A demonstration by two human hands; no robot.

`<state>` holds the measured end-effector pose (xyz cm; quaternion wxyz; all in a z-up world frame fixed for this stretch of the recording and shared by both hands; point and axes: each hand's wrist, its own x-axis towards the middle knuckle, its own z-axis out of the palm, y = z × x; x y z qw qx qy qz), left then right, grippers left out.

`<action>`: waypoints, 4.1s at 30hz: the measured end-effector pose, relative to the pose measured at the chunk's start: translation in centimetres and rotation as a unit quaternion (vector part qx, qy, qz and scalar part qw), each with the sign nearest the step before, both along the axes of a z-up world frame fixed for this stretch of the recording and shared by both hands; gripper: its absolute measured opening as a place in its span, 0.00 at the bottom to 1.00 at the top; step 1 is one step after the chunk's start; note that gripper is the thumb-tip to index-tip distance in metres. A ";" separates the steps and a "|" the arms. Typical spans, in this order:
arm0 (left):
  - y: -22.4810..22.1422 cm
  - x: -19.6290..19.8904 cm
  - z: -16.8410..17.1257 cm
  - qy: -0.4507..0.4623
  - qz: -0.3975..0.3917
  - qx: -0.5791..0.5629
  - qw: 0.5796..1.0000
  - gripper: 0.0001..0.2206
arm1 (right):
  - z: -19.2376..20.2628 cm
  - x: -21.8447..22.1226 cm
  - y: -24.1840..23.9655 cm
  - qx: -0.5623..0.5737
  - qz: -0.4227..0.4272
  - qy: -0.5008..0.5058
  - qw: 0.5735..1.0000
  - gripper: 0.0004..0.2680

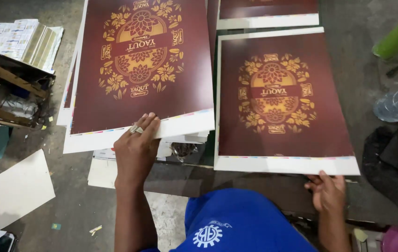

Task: Feeding printed sheets from a stack onto a machine conveyor belt.

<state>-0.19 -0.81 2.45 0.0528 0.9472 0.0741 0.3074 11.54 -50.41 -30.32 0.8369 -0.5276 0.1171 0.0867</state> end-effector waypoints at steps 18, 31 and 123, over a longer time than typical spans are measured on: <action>1.2 0.1 -0.1 -0.107 0.028 -0.013 0.994 0.18 | 4.1 9.0 9.1 -0.087 0.099 0.073 0.989 0.20; -13.6 3.5 -2.2 0.046 -0.200 -0.006 0.979 0.23 | 16.8 0.9 17.6 0.078 0.229 -0.109 0.964 0.15; 0.8 3.1 -3.9 0.142 0.031 0.065 0.987 0.41 | 4.2 -2.0 -1.9 0.062 0.034 0.028 0.997 0.12</action>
